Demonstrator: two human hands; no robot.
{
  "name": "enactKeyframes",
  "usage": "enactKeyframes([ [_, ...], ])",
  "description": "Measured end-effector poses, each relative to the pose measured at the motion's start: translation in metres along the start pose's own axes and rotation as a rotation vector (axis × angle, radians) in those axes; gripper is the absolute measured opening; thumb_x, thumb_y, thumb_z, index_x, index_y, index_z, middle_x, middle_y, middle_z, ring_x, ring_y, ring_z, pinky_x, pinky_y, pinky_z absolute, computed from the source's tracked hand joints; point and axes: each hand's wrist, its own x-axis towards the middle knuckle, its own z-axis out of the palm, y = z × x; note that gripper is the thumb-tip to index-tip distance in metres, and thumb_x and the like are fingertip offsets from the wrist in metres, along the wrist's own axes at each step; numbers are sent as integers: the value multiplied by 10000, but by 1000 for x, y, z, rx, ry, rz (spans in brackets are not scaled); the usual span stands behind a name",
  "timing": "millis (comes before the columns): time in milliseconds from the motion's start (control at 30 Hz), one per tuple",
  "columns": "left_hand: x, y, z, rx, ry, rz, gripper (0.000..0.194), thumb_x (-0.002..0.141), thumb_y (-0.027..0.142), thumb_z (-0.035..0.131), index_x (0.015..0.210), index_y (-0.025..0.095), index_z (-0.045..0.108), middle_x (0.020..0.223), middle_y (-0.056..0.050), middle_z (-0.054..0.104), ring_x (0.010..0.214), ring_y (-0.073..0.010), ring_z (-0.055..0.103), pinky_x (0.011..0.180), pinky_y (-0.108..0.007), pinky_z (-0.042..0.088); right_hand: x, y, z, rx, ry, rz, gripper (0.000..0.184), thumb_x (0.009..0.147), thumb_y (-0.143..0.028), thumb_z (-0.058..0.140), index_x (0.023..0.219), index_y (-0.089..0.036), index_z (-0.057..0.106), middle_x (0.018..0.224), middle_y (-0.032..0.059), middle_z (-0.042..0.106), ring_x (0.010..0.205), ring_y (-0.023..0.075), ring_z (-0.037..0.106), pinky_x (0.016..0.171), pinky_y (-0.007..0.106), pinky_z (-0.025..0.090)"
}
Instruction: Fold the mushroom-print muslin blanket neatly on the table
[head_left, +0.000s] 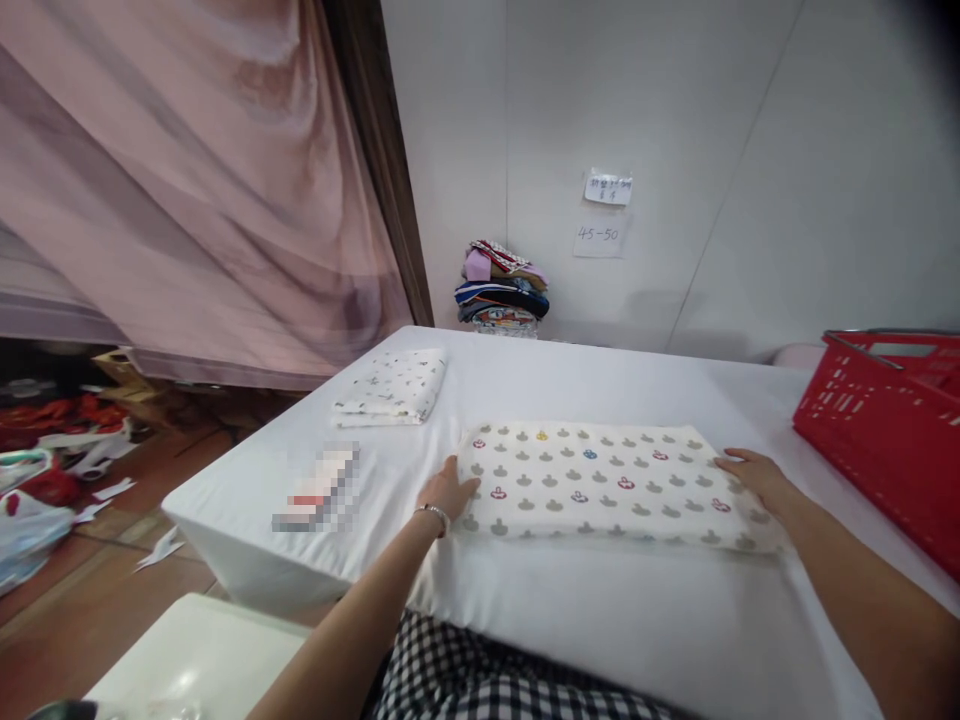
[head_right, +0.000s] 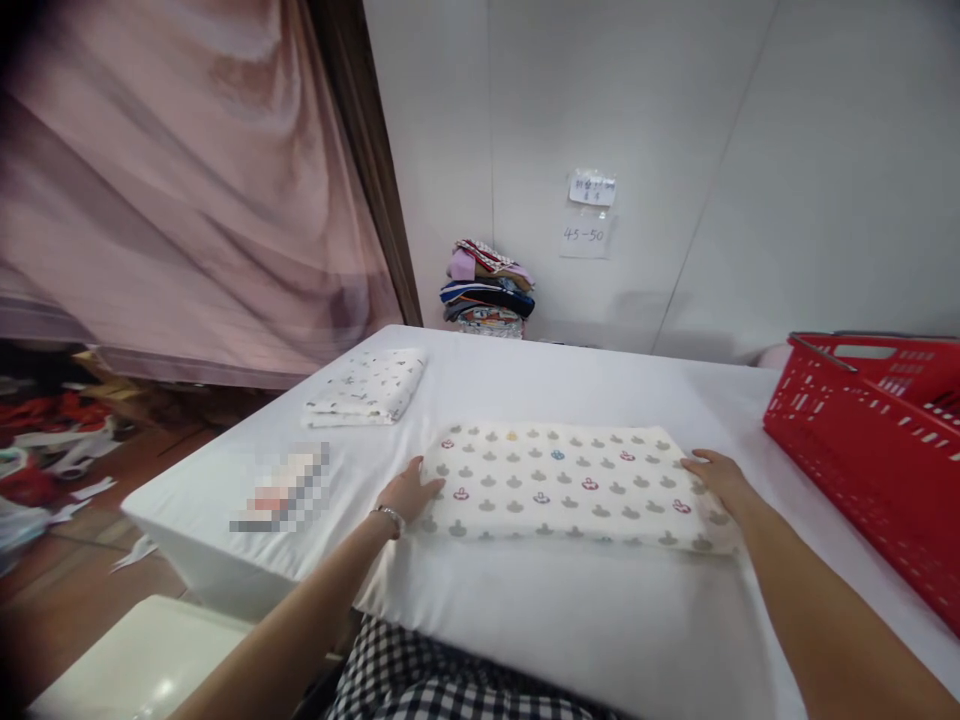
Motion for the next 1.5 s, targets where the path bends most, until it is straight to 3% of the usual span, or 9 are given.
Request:
enactKeyframes([
  [67,0,7,-4,84,90,22,739,797,527,461,1387,136,248,1238,-204,546,1081,-321,553,846,-420,423,-1,-13,4,-151,94,-71,475,707,-396,628,1130,-181,605,1026,149,658,1037,354,582,900,502,449],
  [167,10,30,-5,137,223,181,731,818,527,433,1400,130,239,1374,-184,424,1223,-297,434,947,-413,373,-11,-48,27,-263,139,-351,514,769,-411,571,1211,-150,551,1300,148,509,1250,326,410,1061,453,300],
  [300,39,65,7,230,204,445,636,855,483,407,1393,162,297,1488,-112,268,1365,-245,216,1094,-425,191,-37,-106,87,-422,-44,-658,516,858,-389,449,1316,-150,452,1433,102,367,1358,246,233,1111,394,194],
  [467,67,71,24,298,99,452,669,853,565,335,1408,193,292,1518,-77,189,1396,-260,104,1112,-503,59,-61,-137,139,-553,-228,-801,569,900,-487,332,1390,-198,352,1493,85,239,1381,255,147,1092,485,142],
  [667,79,57,29,202,124,437,592,869,555,315,1387,268,320,1459,-82,340,1357,-237,239,1100,-482,110,-57,-132,142,-546,-267,-770,566,904,-505,298,1395,-227,341,1485,81,266,1375,254,173,1091,478,115],
  [800,92,72,22,182,175,431,501,909,469,288,1329,221,403,1298,-108,527,1240,-226,400,1074,-463,181,-48,-150,145,-472,-233,-778,466,929,-403,286,1332,-215,427,1360,99,467,1301,260,328,1053,483,178],
  [967,102,91,16,249,142,533,348,914,344,332,1074,212,611,1080,-86,610,1085,-222,489,943,-363,345,-40,-173,154,-461,-235,-846,345,918,-291,344,1132,-196,598,1101,80,638,1063,215,529,946,354,330],
  [1200,94,93,14,250,147,597,232,876,257,421,1004,195,605,1071,-87,571,1061,-214,470,908,-336,360,-38,-174,156,-437,-240,-888,250,853,-220,450,1006,-199,646,1094,78,621,1072,226,495,921,335,362],
  [1500,81,89,12,228,83,618,206,866,235,425,1007,221,575,930,-72,638,982,-210,549,909,-327,365,-38,-175,156,-406,-277,-869,265,802,-172,487,1031,-175,622,1105,82,612,1048,213,515,920,315,369],
])
